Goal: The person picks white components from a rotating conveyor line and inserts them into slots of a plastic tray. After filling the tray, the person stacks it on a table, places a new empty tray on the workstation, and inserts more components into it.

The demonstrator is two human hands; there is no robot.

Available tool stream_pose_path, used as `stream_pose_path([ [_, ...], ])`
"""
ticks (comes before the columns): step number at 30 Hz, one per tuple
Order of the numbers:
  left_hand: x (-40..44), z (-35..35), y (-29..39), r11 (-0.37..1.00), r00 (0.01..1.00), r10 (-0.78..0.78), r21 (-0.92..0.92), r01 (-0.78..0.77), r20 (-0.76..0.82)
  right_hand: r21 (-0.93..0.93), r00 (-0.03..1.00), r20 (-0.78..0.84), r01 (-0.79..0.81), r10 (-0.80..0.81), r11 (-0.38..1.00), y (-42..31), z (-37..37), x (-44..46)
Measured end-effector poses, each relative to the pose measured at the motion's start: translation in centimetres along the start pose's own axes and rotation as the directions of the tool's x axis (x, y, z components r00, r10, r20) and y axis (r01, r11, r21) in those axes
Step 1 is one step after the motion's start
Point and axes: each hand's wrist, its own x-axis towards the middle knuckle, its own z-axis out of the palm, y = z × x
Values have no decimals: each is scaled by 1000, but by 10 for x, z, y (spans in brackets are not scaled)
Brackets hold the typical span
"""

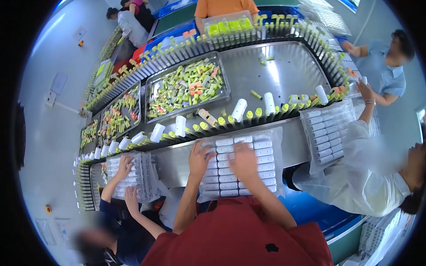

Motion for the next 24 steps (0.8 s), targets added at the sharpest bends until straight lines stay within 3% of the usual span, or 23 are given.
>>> stream_pose_path([
  [1,4,-5,7,995,998,52,89,-49,-28,-48,992,-128,-19,13,999,31,3,-6],
  [3,8,-12,16,970,989,125,220,-106,-77,-219,994,-111,-12,-13,976,65,-9,-9],
  [6,12,-12,-12,998,955,55,2,-56,-291,-37,991,-18,128,-129,991,103,-15,-6],
  [7,13,-26,-10,930,932,-248,-334,153,-264,-10,995,23,93,-93,996,107,-18,-4],
  [9,33,-76,22,733,776,-587,-558,389,-230,-58,993,73,95,-91,994,112,-21,1],
  [10,54,-94,32,743,692,-640,-502,443,-335,-76,990,99,106,-98,991,111,-18,3],
  [12,79,-99,-4,887,675,-427,-133,443,-602,-160,990,118,98,-80,982,104,-9,10],
  [15,115,-94,-15,843,813,-127,371,391,-569,-180,986,146,108,-82,978,110,0,14],
  [18,126,-64,-15,639,860,-209,601,481,-466,-219,988,123,119,-94,968,108,-3,14],
  [19,126,-64,-24,641,833,-165,584,498,-529,-246,989,110,119,-94,962,106,-6,12],
  [22,112,-79,-49,700,816,-161,518,491,-556,-326,957,-181,158,-226,932,89,-21,18],
  [24,87,-82,-54,795,815,-150,422,436,-559,-49,975,-222,-30,18,998,71,-36,37],
])
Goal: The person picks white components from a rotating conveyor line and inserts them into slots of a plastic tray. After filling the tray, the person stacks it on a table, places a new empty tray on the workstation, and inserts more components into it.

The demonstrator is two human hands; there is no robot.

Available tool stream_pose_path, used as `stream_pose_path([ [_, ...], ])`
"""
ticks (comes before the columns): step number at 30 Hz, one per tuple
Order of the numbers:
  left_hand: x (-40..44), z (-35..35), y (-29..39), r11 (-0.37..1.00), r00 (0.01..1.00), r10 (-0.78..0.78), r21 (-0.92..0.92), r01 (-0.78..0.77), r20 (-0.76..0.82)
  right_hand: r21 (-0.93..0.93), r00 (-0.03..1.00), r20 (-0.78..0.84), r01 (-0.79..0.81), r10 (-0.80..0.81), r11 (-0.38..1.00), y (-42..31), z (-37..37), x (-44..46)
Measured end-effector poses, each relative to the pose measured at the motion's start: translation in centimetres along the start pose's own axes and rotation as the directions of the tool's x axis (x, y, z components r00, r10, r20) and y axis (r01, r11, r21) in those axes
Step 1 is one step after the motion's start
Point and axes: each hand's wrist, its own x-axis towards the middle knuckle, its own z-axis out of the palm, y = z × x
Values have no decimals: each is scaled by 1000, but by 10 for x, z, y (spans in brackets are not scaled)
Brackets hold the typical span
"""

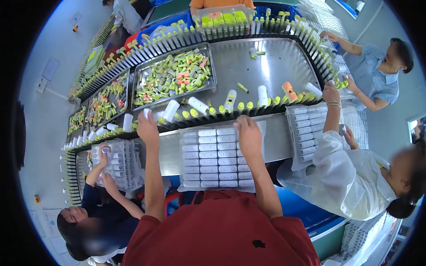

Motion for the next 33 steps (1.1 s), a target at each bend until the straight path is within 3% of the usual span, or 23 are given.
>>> stream_pose_path([
  [1,-8,-7,-10,997,999,4,-77,-6,-34,127,991,-8,-131,133,983,-11,-1,17],
  [4,-31,-16,-20,959,992,-22,-284,-15,-125,139,961,-266,-38,74,990,-43,4,61],
  [6,-61,-32,16,986,922,-2,-156,-63,-386,71,983,-183,-19,31,997,-65,16,86],
  [8,-97,-35,34,931,965,56,-336,-143,-255,-76,1000,-2,8,-8,997,-88,43,101],
  [10,-139,-23,44,930,976,219,-303,-207,4,-220,980,44,198,-193,955,-103,95,92],
  [12,-155,-17,48,840,853,325,-540,-61,409,-258,977,82,213,-199,942,-117,114,92],
  [15,-166,-34,69,876,873,403,-393,-280,276,-202,931,133,361,-340,910,-128,113,76],
  [17,-159,-39,76,890,848,412,-346,-297,332,-85,897,209,413,-389,907,-135,96,64],
  [20,-165,-23,62,890,841,445,-252,-379,308,304,953,-10,291,-302,907,-133,72,20],
  [22,-160,-17,54,876,821,480,-208,-434,309,300,957,61,252,-283,920,-114,43,-6],
  [25,-135,-39,63,789,822,559,-375,-488,107,9,983,164,84,-84,996,-53,23,-42],
  [28,-97,-79,101,796,827,309,-603,45,469,-299,966,218,-69,138,952,-5,8,-65],
  [29,-80,-88,119,753,894,379,-641,-148,240,-304,973,215,-16,85,953,5,10,-71],
  [31,-43,-99,154,674,900,432,-686,-274,64,-309,977,209,91,-25,947,23,18,-76],
  [33,-3,-89,184,420,708,654,-650,-633,-267,-305,964,264,88,-4,948,18,16,-74],
])
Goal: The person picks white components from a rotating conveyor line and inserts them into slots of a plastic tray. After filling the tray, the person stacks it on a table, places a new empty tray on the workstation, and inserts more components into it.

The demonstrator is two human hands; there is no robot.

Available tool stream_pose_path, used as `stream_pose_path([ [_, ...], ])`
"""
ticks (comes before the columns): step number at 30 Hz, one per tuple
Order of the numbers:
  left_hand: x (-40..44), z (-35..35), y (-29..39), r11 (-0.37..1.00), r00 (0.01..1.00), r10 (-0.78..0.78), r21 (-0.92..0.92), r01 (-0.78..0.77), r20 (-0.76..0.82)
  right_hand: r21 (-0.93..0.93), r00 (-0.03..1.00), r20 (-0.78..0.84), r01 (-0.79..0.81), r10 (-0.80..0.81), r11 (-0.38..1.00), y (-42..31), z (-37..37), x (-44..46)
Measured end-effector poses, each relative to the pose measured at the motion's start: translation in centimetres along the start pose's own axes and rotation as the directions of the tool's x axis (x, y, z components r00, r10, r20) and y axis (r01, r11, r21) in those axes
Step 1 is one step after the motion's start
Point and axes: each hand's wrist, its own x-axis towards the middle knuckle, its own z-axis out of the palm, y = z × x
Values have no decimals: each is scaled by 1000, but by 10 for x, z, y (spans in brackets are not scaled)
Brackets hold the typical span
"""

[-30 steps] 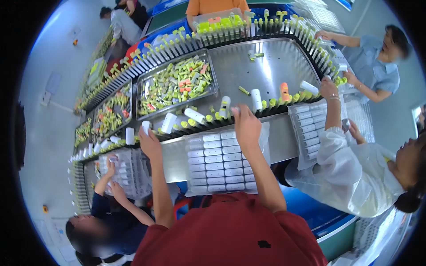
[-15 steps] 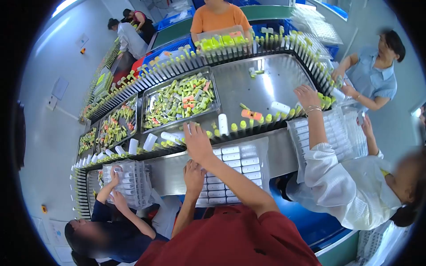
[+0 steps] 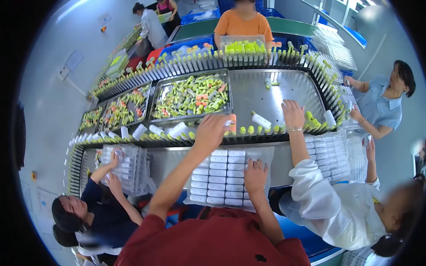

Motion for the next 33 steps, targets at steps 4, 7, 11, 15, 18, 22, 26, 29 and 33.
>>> stream_pose_path([
  [4,2,45,-44,924,879,308,103,-367,365,33,1000,-5,12,-12,999,10,10,-8],
  [7,-11,23,-58,915,857,177,238,-324,484,154,998,-60,-6,16,988,11,8,-7],
  [11,-17,13,-70,864,886,-36,459,-205,462,185,984,-180,30,3,982,12,6,-9],
  [15,-54,6,-106,778,908,-254,628,-12,332,498,947,-254,-46,196,866,17,-5,-6],
  [18,-79,7,-80,611,916,-399,760,221,54,860,853,4,-270,523,433,10,-56,20],
  [22,-91,-1,-96,629,911,-411,716,302,-23,709,795,-338,-137,503,692,33,-55,76],
  [26,-108,-32,-59,594,858,-503,680,429,-102,531,762,-485,-133,429,837,19,-80,125],
  [29,-168,-25,-17,632,826,-558,603,488,-83,430,817,-501,-51,285,901,-2,-68,155],
  [33,-237,11,39,794,796,-590,274,543,136,-16,932,-353,-97,86,995,-38,-29,183],
])
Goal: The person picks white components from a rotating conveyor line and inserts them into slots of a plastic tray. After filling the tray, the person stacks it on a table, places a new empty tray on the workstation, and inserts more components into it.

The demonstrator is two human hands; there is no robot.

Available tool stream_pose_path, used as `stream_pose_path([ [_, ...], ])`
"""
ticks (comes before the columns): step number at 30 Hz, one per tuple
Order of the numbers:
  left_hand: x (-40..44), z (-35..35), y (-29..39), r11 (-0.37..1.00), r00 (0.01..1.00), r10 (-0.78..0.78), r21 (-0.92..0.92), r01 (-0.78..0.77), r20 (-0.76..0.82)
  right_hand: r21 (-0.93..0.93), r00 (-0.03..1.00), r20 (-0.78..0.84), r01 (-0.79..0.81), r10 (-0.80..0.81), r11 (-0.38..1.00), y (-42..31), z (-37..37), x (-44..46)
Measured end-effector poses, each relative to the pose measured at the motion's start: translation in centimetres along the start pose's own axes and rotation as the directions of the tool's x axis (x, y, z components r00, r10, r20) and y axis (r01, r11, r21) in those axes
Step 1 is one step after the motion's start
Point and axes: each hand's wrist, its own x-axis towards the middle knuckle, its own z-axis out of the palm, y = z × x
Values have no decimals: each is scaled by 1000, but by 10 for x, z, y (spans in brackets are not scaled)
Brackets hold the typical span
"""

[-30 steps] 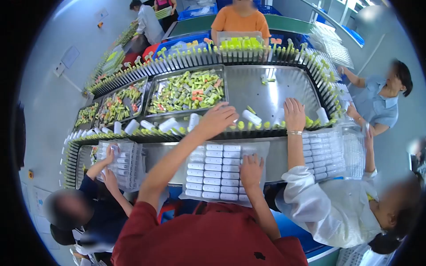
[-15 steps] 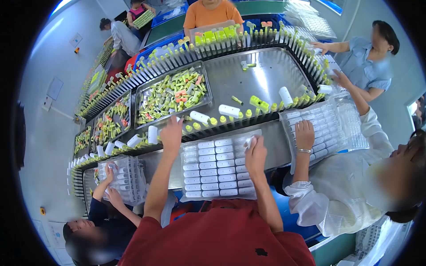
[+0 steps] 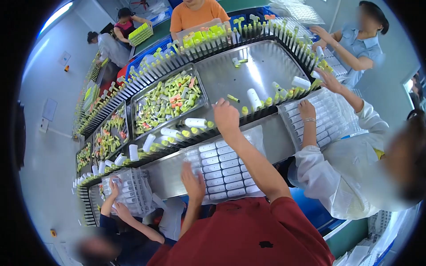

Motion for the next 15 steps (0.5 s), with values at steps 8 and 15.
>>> stream_pose_path([
  [8,14,-8,3,994,994,-107,-18,107,32,407,983,-31,180,-183,896,-35,-13,-42],
  [15,29,-20,-3,983,992,100,150,-111,80,493,972,217,-187,88,850,13,-95,-188],
])
